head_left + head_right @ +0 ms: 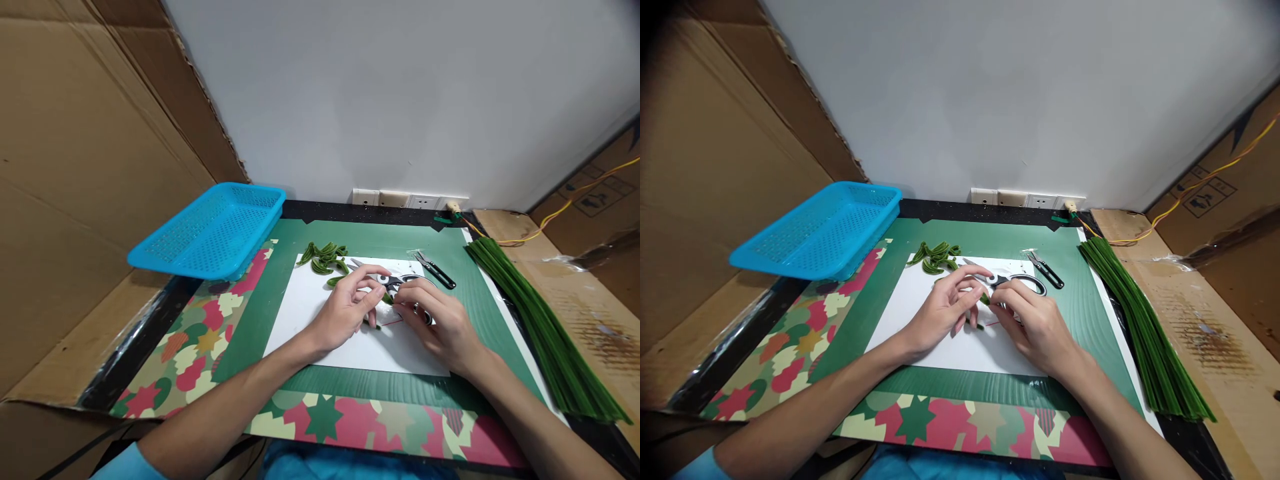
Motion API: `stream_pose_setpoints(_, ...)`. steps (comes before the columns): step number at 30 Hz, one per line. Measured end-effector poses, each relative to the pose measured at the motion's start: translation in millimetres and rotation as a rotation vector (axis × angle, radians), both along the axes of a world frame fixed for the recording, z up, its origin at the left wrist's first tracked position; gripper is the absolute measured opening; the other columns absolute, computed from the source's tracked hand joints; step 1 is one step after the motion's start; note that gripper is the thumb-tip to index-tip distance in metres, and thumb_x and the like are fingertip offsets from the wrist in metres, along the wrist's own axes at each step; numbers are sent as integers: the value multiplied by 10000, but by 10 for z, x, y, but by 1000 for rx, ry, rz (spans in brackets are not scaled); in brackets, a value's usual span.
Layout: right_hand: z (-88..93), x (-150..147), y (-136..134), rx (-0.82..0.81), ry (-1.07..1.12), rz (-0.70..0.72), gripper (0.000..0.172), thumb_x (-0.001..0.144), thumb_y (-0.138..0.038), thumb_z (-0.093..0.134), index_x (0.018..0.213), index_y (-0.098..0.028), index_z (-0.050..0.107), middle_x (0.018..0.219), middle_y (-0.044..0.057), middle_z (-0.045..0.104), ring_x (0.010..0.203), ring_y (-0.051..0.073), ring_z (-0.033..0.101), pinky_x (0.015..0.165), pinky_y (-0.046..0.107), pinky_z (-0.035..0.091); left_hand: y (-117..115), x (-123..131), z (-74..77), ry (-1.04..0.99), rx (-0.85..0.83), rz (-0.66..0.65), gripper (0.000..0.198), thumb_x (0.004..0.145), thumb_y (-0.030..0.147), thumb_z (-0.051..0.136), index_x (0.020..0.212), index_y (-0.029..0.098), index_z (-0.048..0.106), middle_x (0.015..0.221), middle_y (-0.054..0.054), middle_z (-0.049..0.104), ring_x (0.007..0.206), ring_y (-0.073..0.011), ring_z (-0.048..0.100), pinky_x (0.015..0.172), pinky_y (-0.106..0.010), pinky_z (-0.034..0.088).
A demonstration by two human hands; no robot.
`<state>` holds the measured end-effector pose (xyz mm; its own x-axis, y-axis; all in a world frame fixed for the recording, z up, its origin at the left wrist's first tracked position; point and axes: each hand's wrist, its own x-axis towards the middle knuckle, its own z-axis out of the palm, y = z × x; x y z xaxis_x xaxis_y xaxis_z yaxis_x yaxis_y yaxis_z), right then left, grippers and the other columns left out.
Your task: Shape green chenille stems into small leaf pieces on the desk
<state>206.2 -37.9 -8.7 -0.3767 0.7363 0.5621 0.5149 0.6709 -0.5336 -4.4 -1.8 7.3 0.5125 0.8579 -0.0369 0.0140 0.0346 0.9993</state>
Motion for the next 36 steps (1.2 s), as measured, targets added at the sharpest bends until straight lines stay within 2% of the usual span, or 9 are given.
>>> stream_pose_setpoints(3,21,-17,-3,-143,134,13,97,1048,-173,544,1058,-217,631,962,61,662,785,162,628,628,266,503,-17,-8,19,53,143,0,338,1017,458,604,1199,197,715,1075,-73,696,813,-140,668,582,-194,482)
stream_pose_setpoints(6,36,-14,4,-287,234,-2,100,1052,-250,566,994,-216,640,918,47,653,745,157,613,628,268,507,-17,-12,-7,116,231,-3,301,980,434,672,1129,185,751,1098,-79,725,947,-187,664,705,-231,512)
stream_pose_setpoints(10,57,-3,17,-430,304,-11,174,1049,-339,586,959,-205,653,873,38,654,700,146,593,595,255,482,-4,-12,-48,152,237,7,289,974,426,679,1088,172,758,1029,-74,741,903,-190,660,703,-251,501)
stream_pose_setpoints(13,73,-4,26,-558,358,7,244,1041,-408,599,934,-197,661,760,12,622,632,136,549,556,249,449,-3,-15,-29,177,261,-4,256,978,396,676,1071,175,768,1022,-69,744,907,-189,654,706,-256,490)
stream_pose_setpoints(16,73,-19,33,-688,484,77,277,1024,-457,628,924,-199,640,663,-18,586,581,129,526,540,246,438,-11,-20,-1,174,273,-12,240,983,384,674,1065,180,772,1018,-62,746,884,-176,645,696,-253,478)
stream_pose_setpoints(21,23,-45,49,-855,642,197,325,1001,-516,647,914,-209,585,627,-38,596,487,109,516,480,233,438,-23,-30,1,160,284,-20,236,981,393,683,1036,189,786,952,-52,737,849,-164,638,667,-242,463)
stream_pose_setpoints(25,-22,-34,63,-932,684,256,324,978,-508,689,905,-210,584,615,-42,610,460,104,526,448,222,451,-37,-19,-3,129,265,-42,237,971,398,698,1003,181,788,922,-53,727,818,-155,633,636,-230,453)
stream_pose_setpoints(31,-64,-18,71,-972,777,290,321,931,-462,765,866,-194,600,595,-34,610,455,101,523,409,202,435,-76,31,0,7,100,-84,228,959,380,713,1000,160,757,966,-52,706,691,-107,627,591,-211,484)
stream_pose_setpoints(36,-78,-21,67,-1004,816,318,331,900,-444,800,837,-190,597,578,-35,609,422,86,498,407,194,393,-91,39,-11,-4,88,-96,224,958,374,716,990,155,749,971,-48,685,657,-90,618,568,-200,486)
